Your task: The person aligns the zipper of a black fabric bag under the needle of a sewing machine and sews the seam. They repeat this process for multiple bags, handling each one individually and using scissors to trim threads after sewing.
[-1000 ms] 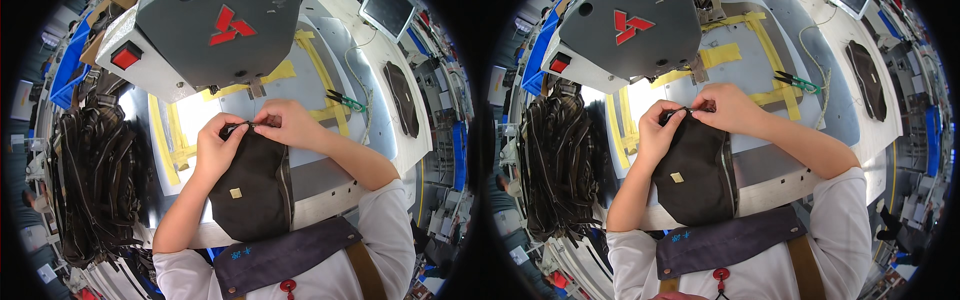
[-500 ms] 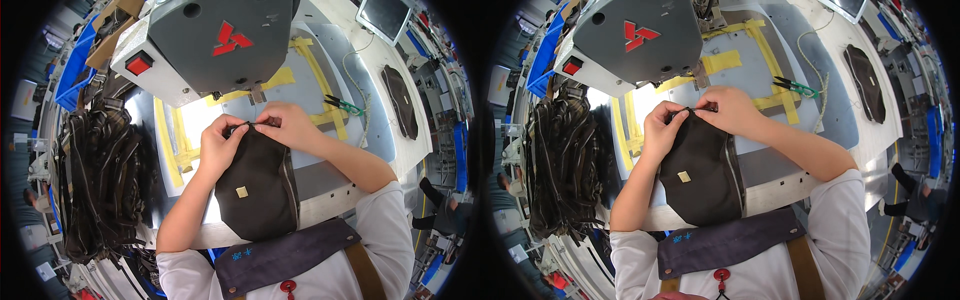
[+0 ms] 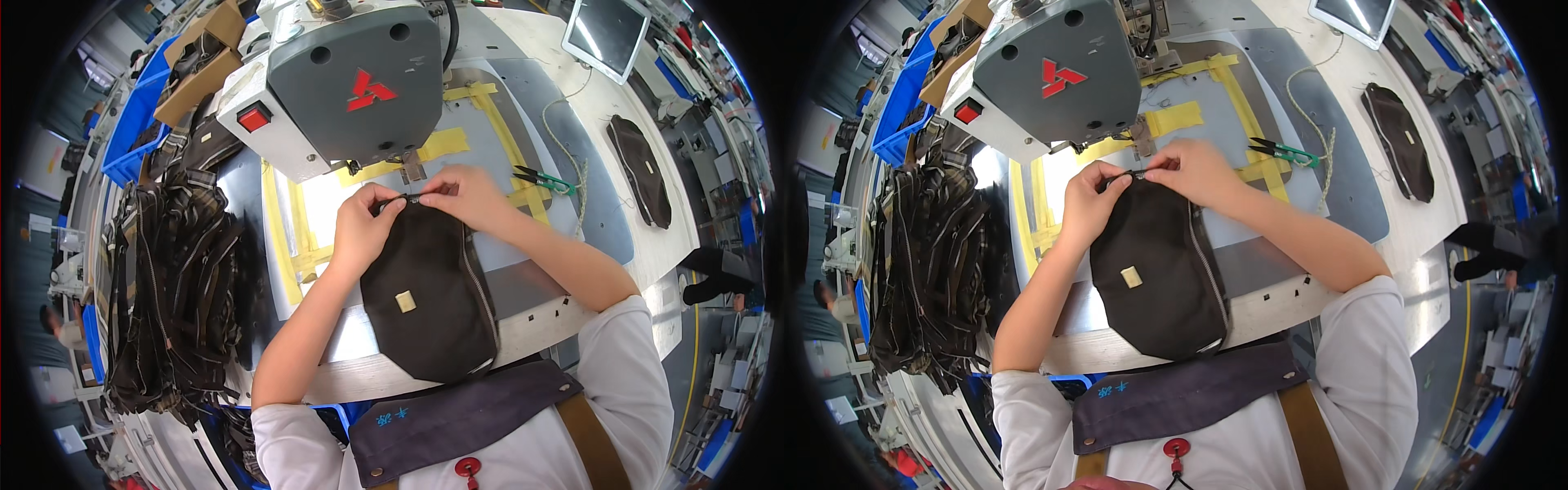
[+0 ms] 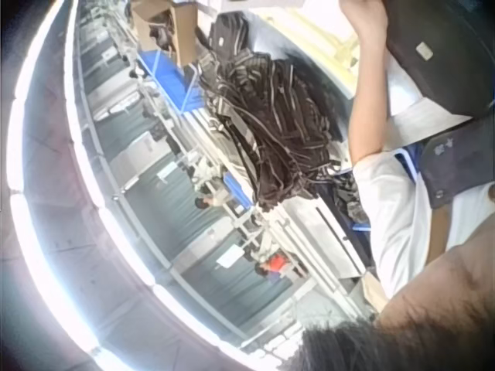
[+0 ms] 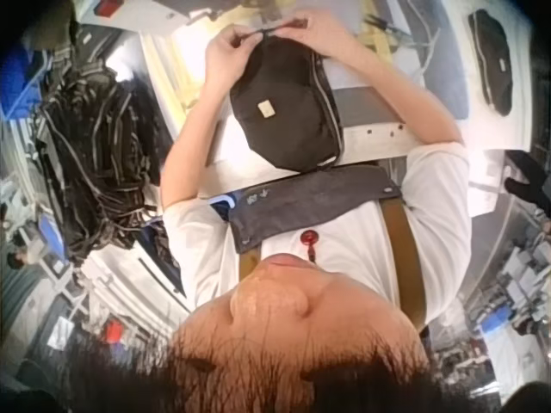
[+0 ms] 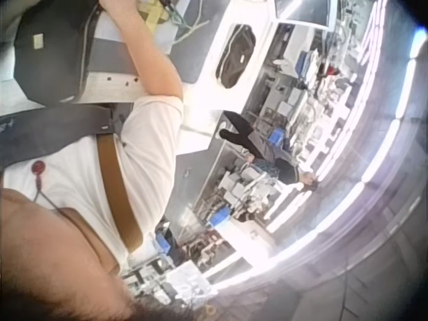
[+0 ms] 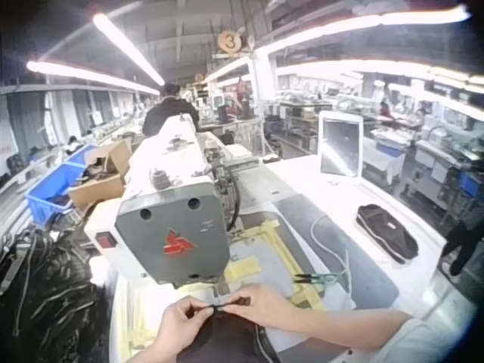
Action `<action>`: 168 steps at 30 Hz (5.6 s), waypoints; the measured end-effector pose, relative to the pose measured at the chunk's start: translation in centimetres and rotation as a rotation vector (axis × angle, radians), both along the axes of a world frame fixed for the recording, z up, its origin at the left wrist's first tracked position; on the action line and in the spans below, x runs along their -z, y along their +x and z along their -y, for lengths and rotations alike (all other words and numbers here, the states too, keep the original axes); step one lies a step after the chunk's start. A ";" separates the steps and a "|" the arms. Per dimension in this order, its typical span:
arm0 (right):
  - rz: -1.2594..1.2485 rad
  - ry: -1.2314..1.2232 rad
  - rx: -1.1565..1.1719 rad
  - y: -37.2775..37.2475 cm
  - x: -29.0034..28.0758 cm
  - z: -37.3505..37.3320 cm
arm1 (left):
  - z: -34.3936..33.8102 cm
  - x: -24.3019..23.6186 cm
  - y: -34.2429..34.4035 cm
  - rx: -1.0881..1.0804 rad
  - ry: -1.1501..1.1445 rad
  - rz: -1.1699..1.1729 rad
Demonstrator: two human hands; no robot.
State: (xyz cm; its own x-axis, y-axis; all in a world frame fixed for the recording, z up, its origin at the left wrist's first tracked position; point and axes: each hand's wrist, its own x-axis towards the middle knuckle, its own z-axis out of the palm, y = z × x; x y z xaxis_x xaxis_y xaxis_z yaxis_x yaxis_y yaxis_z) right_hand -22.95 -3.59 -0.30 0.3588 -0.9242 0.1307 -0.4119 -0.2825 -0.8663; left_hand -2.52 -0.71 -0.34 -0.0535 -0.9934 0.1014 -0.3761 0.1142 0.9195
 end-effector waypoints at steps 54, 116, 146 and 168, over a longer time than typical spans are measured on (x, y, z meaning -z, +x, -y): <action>-0.365 -0.671 -0.212 -0.1 0.7 3.4 | 5.0 -0.4 -1.5 -0.090 -0.027 0.345; -0.489 -0.009 -0.035 0.7 -3.5 4.2 | 1.6 -0.7 0.3 0.215 -0.514 0.645; -0.243 -0.270 -0.078 0.8 -0.7 4.6 | 1.7 -0.8 0.4 0.234 -0.487 0.726; -0.539 -0.831 -0.313 -0.3 0.0 3.9 | 2.0 -0.8 0.9 0.274 -0.505 0.675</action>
